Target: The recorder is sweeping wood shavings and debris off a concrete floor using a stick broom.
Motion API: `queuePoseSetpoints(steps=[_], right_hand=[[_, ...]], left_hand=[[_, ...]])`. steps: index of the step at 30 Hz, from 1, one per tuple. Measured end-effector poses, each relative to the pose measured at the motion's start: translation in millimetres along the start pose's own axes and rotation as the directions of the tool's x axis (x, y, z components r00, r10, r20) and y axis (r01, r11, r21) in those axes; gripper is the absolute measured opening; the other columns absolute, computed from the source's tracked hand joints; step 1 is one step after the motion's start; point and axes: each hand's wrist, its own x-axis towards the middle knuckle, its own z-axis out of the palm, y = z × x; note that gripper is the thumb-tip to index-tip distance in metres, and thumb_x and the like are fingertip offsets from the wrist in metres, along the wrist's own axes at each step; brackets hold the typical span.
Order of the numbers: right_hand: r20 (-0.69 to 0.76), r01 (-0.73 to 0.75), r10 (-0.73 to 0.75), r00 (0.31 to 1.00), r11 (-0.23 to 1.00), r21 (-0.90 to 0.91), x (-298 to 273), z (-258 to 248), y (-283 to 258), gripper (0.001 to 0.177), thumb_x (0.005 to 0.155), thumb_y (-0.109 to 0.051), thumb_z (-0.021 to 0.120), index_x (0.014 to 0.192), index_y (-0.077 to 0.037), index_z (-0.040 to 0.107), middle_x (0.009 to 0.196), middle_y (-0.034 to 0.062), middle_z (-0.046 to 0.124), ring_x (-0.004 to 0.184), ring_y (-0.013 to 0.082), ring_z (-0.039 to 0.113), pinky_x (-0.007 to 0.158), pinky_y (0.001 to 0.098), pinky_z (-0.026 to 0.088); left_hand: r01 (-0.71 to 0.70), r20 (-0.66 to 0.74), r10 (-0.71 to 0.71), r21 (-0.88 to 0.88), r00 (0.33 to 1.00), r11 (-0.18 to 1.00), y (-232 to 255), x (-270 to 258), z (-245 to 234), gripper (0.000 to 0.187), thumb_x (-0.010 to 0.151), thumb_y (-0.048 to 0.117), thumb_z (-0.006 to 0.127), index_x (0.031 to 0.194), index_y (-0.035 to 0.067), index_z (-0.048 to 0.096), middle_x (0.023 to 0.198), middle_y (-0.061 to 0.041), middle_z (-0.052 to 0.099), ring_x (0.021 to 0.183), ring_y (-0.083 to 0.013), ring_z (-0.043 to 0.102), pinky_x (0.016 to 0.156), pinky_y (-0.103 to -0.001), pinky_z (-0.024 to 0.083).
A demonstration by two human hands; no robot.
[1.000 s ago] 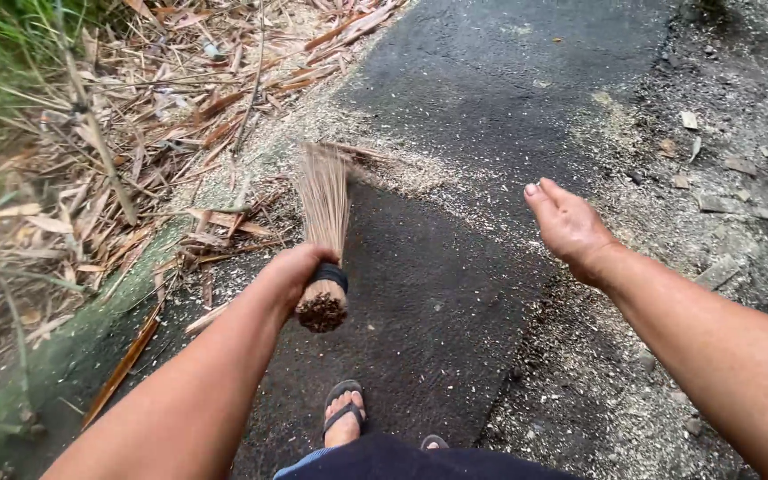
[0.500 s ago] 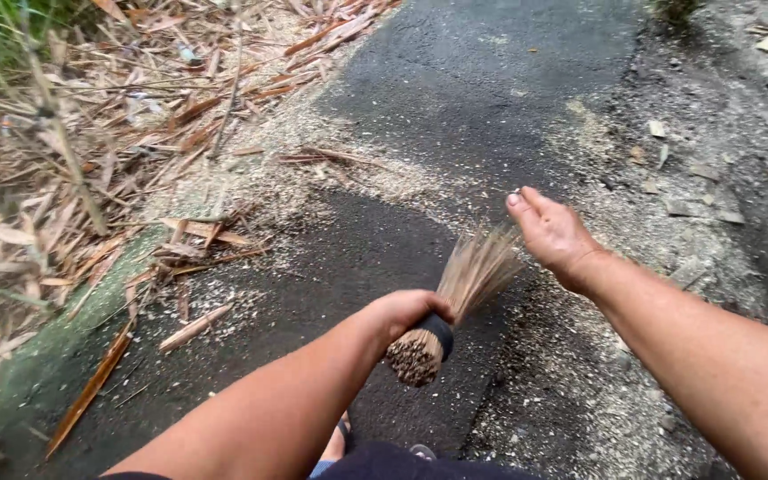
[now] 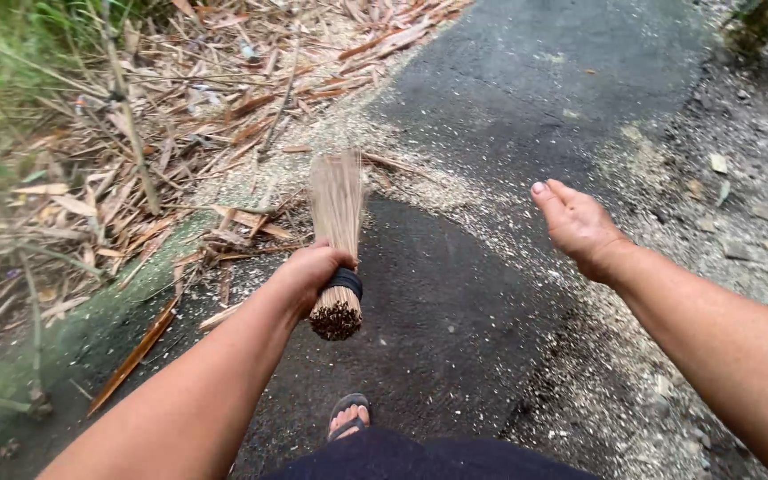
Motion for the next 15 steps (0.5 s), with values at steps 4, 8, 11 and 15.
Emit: queuePoseSetpoints(steps=[4, 8, 11, 15], right_hand=[[0.026, 0.024, -0.023, 0.999, 1.000, -0.010, 18.6, 12.0, -17.8, 0.077, 0.101, -0.052, 0.049, 0.156, 0.000, 0.034, 0.162, 0.0166, 0.040, 0.151, 0.0265, 0.037, 0.122, 0.0373, 0.029], [0.022, 0.002, 0.000, 1.000, 0.997, -0.078, 5.9, 17.2, -43.9, 0.077, 0.100, -0.053, 0.047, 0.157, -0.002, 0.031, 0.163, 0.0155, 0.035, 0.151, 0.0273, 0.033, 0.122, 0.0388, 0.027], [0.011, -0.015, 0.016, 1.000, 0.997, -0.070, 1.6, 17.9, -50.0, 0.076, 0.099, -0.052, 0.047, 0.157, -0.004, 0.032, 0.163, 0.0143, 0.036, 0.152, 0.0265, 0.033, 0.122, 0.0394, 0.028], [-0.001, -0.044, 0.044, 0.999, 0.997, -0.063, -2.3, 7.7, -47.6, 0.075, 0.100, -0.051, 0.046, 0.157, -0.005, 0.033, 0.164, 0.0136, 0.037, 0.152, 0.0261, 0.034, 0.123, 0.0392, 0.028]], left_hand=[[-0.039, 0.161, 0.031, 0.053, 0.987, 0.998, 12.2, -21.6, 8.5, 0.063, 0.081, -0.002, 0.063, 0.141, 0.006, 0.047, 0.090, -0.018, 0.066, 0.058, -0.0224, 0.065, 0.047, -0.035, 0.057], [0.161, 0.384, -0.189, 0.105, 0.904, 0.981, -1.3, -36.0, 61.1, 0.071, 0.083, 0.004, 0.066, 0.149, 0.014, 0.040, 0.093, -0.019, 0.064, 0.056, -0.0188, 0.063, 0.048, -0.029, 0.057], [0.191, 0.463, -0.233, 0.137, 0.855, 0.972, -53.4, 25.5, 91.3, 0.051, 0.085, 0.004, 0.068, 0.132, -0.005, 0.051, 0.089, -0.016, 0.064, 0.057, -0.0209, 0.063, 0.052, -0.033, 0.058], [0.235, 0.497, -0.321, 0.229, 0.806, 0.945, -106.3, 115.2, 73.9, 0.020, 0.082, 0.009, 0.069, 0.098, -0.003, 0.065, 0.077, -0.013, 0.069, 0.056, -0.0238, 0.066, 0.053, -0.038, 0.057]])
